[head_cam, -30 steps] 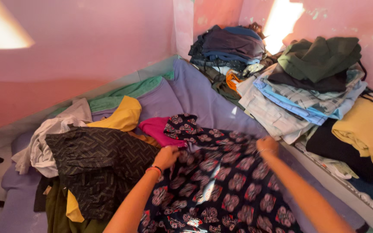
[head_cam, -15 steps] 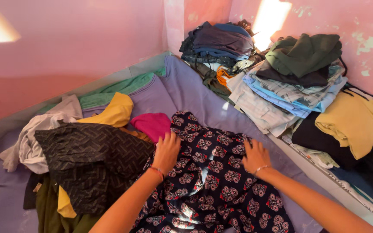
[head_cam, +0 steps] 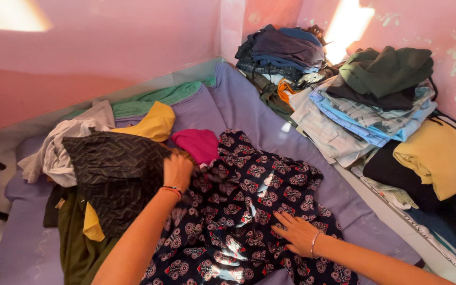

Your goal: The person folds several garments on a bed, including a dark patterned top, a dark patterned bottom, and a yellow shirt. Each item is smoothed, folded into a compact rectangle, and placed on the bed.

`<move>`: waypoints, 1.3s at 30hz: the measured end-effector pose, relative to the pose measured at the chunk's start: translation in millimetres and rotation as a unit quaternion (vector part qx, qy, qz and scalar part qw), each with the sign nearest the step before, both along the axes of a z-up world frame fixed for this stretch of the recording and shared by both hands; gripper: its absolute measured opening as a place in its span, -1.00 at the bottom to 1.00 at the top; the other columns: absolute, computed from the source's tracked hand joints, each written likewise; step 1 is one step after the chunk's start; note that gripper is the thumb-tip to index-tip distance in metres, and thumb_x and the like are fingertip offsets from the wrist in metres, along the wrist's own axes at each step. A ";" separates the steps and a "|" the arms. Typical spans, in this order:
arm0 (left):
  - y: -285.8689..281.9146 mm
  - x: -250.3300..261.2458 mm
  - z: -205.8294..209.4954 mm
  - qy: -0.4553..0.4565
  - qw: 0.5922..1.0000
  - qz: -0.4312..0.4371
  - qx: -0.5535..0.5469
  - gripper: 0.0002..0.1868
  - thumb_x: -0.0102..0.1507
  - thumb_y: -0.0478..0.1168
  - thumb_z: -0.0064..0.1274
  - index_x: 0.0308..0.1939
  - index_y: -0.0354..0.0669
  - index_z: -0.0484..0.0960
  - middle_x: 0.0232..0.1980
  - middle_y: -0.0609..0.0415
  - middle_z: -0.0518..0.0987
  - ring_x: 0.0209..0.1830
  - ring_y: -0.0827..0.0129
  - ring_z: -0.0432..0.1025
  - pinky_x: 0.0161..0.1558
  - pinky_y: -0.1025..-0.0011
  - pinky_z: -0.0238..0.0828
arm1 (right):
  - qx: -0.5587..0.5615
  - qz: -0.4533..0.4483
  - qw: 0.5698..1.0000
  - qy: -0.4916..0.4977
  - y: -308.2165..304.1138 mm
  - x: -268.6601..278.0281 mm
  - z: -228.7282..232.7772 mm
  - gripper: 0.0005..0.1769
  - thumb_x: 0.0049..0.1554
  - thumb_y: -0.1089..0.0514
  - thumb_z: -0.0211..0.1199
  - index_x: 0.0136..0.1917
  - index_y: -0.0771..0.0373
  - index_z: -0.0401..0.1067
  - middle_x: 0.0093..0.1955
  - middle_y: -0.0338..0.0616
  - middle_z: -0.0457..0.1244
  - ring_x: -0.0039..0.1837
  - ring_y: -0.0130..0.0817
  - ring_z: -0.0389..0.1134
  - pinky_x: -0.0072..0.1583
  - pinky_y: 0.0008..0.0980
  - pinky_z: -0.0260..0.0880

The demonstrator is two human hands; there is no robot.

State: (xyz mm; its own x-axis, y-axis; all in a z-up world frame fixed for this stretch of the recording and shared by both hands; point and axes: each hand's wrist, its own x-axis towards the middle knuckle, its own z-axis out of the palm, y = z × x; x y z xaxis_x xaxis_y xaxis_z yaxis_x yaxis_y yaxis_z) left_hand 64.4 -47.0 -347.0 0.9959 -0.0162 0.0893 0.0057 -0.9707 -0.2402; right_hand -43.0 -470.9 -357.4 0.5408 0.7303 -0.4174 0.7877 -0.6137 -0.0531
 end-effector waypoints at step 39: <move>-57.3 -270.0 -154.6 0.175 0.939 -0.295 0.027 -0.75 0.21 -0.10 0.23 -0.14 -0.15 0.69 -0.21 -0.03 0.63 -0.14 0.03 0.53 0.02 -0.13 0.31 | -0.021 0.018 0.997 0.076 -131.0 -125.0 -125.8 -0.59 0.04 -0.02 0.28 0.14 0.14 0.48 -0.06 0.15 0.38 -0.02 0.10 0.43 0.01 -0.02 0.41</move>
State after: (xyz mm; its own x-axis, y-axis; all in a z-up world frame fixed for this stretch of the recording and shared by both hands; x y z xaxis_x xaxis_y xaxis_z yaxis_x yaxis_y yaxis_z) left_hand -205.6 -104.3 -501.7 0.7809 -0.5690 -0.2577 -0.6170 -0.7669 -0.1762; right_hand -168.0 -601.8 -483.2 0.4432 0.7282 -0.5227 0.7935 -0.5900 -0.1491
